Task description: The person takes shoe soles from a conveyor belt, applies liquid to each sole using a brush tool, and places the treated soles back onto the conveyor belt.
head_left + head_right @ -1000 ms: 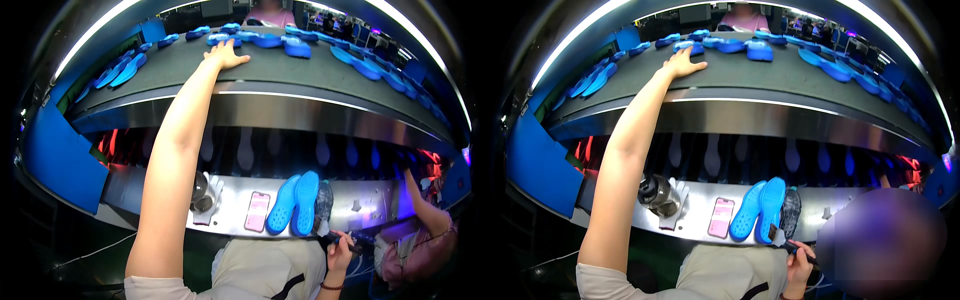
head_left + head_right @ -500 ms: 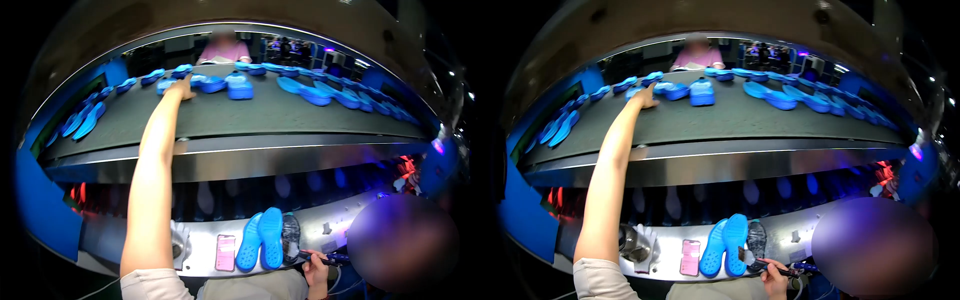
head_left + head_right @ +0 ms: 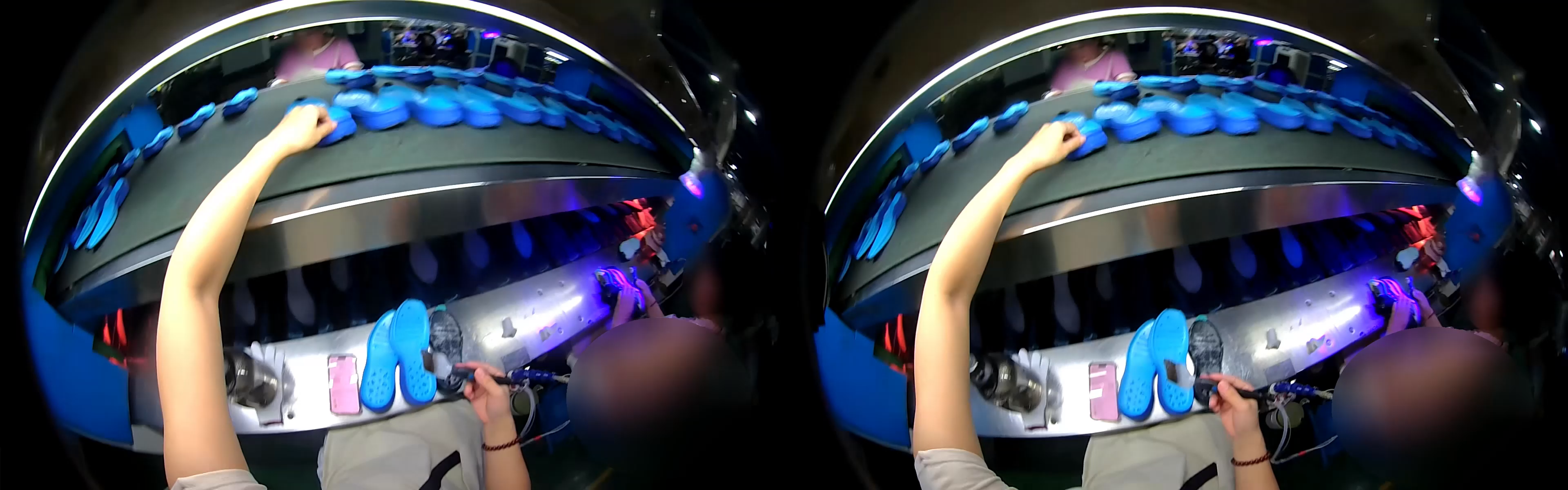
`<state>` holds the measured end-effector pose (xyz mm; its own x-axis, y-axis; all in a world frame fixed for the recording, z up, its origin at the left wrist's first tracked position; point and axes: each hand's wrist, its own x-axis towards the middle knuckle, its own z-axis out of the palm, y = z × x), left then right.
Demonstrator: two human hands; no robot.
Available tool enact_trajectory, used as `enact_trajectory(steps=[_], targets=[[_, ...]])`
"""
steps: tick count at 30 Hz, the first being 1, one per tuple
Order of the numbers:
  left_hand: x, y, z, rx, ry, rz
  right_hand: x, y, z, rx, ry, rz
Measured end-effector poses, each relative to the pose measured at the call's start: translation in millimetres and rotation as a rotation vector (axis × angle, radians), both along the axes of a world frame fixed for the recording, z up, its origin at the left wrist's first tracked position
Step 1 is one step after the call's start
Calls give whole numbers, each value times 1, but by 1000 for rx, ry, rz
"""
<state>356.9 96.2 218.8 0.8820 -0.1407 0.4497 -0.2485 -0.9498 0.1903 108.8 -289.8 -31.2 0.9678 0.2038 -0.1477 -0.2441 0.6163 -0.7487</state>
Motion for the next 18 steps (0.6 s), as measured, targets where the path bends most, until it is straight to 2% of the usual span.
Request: enact_trajectory(steps=[1, 2, 3, 5, 7, 8, 9, 11, 13, 15, 17, 18], targets=[[-19, 0, 3, 119, -23, 95, 1, 2, 4, 10, -31, 9], [-38, 2, 0, 103, -19, 122, 1, 2, 6, 32, -127, 23], [-71, -5, 1, 27, -56, 113, 1, 0, 10, 5, -154, 22], [-119, 1, -14, -255, -285, -75, -2, -2, 18, -18, -199, -15], [-182, -16, -32, -810, -673, -84, -7, -5, 25, -26, -122, -53], [-209, -15, -43, -1148, -763, -144, -8, -6, 24, -47, -144, -59], [-244, -36, -45, -1617, -676, -188, -8, -5, 24, -35, -201, -46], [-283, -12, -75, -1925, 37, -239, -9, -1, 25, -33, -214, -84], [-313, -9, -130, -1589, 140, -179, -11, 4, 25, -1, -239, -66], [-337, -21, -181, -1805, 164, -564, -18, 9, 25, 36, -259, -51], [-346, -61, -210, -2369, 658, -947, -31, 18, 27, 79, -280, 15], [-354, -74, -237, -2328, 808, -842, -37, 25, 25, 109, -264, 55]])
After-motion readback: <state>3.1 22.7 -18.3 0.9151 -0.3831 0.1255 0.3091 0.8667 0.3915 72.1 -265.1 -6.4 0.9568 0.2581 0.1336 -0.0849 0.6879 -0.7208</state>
